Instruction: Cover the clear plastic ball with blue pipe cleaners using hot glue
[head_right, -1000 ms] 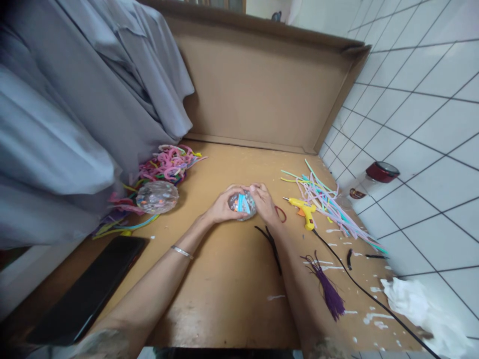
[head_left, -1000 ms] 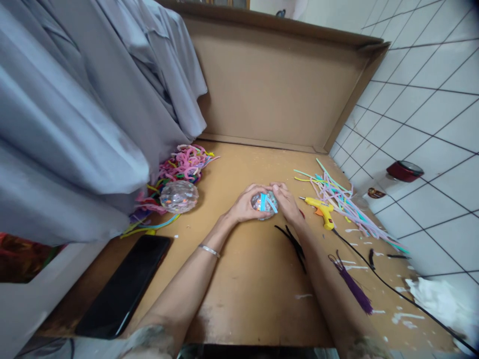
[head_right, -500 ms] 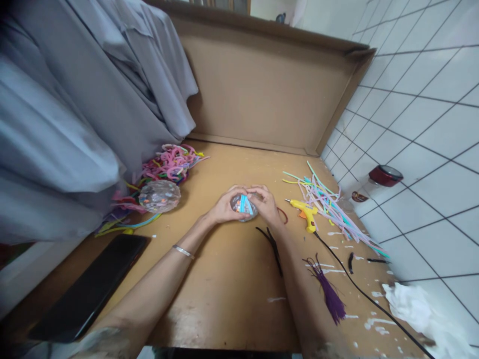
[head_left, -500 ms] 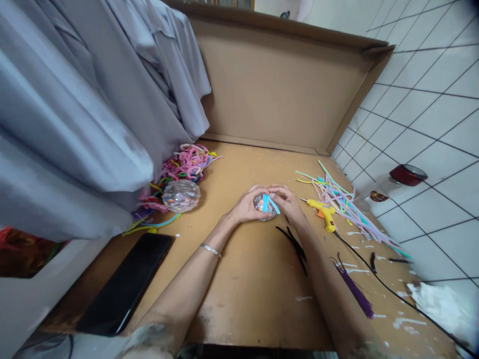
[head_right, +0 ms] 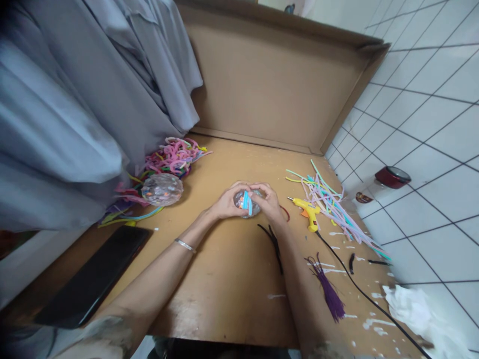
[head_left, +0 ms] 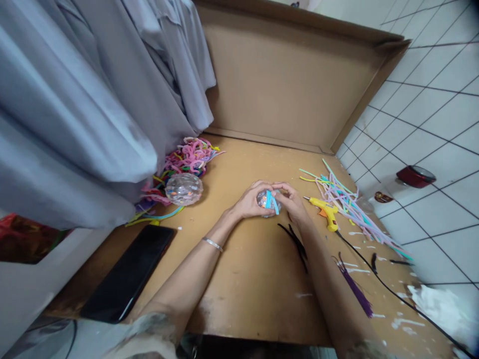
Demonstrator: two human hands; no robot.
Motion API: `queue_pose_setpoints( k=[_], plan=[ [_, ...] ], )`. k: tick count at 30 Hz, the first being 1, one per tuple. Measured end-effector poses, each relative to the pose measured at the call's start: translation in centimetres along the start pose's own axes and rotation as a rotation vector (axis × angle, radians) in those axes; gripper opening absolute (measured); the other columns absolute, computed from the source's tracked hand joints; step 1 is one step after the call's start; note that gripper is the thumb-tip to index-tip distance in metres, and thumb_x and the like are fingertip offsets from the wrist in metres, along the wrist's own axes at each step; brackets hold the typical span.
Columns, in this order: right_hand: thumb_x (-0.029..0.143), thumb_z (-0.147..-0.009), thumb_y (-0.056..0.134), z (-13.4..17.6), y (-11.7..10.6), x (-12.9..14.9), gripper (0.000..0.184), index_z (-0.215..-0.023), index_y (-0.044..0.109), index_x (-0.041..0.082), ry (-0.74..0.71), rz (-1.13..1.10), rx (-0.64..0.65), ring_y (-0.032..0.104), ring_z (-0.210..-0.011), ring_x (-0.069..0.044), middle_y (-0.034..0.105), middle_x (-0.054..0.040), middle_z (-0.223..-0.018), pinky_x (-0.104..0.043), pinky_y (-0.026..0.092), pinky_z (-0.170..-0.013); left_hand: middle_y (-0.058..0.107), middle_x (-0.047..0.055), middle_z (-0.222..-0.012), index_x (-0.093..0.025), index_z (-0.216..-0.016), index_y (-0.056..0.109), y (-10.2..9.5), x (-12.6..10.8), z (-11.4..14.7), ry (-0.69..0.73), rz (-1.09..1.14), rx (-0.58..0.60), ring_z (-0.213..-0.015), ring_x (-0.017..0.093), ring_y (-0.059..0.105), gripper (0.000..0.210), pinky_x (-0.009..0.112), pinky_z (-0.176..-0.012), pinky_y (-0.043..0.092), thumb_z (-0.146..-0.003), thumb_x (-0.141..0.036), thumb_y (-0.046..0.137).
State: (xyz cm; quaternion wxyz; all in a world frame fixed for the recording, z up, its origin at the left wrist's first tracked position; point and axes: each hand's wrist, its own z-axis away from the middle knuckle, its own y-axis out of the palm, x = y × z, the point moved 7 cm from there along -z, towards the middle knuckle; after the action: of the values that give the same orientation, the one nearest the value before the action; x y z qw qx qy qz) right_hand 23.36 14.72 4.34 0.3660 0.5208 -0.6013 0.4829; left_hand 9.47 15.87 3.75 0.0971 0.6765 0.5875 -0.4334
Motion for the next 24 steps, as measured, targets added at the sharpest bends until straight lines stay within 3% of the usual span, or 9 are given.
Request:
queue_pose_setpoints(
  k=[13, 24],
  plan=[
    [0.042, -0.065, 0.082, 0.29, 0.35, -0.54, 0.033, -0.090, 0.071, 0.025, 0.087, -0.139, -0.031, 0.064, -0.094, -0.022, 0.071, -0.0035, -0.101, -0.035, 0.050, -0.084, 0.060, 0.008, -0.120, -0.021, -0.108, 0.061, 0.04, 0.20, -0.09, -0.007, -0.003, -0.003, -0.116, 0.027, 0.058, 0.054, 0.045, -0.104, 0.045, -0.058, -0.025, 0.081],
    [0.044, -0.063, 0.083, 0.24, 0.30, -0.82, 0.036, -0.090, 0.070, 0.025, 0.075, -0.107, -0.049, 0.064, -0.096, -0.023, 0.071, -0.0039, -0.101, -0.036, 0.051, -0.083, 0.060, 0.009, -0.120, -0.022, -0.108, 0.061, 0.11, 0.16, -0.05, -0.010, 0.000, -0.007, -0.118, 0.028, 0.058, 0.056, 0.045, -0.103, 0.045, -0.058, -0.029, 0.084]
  ],
)
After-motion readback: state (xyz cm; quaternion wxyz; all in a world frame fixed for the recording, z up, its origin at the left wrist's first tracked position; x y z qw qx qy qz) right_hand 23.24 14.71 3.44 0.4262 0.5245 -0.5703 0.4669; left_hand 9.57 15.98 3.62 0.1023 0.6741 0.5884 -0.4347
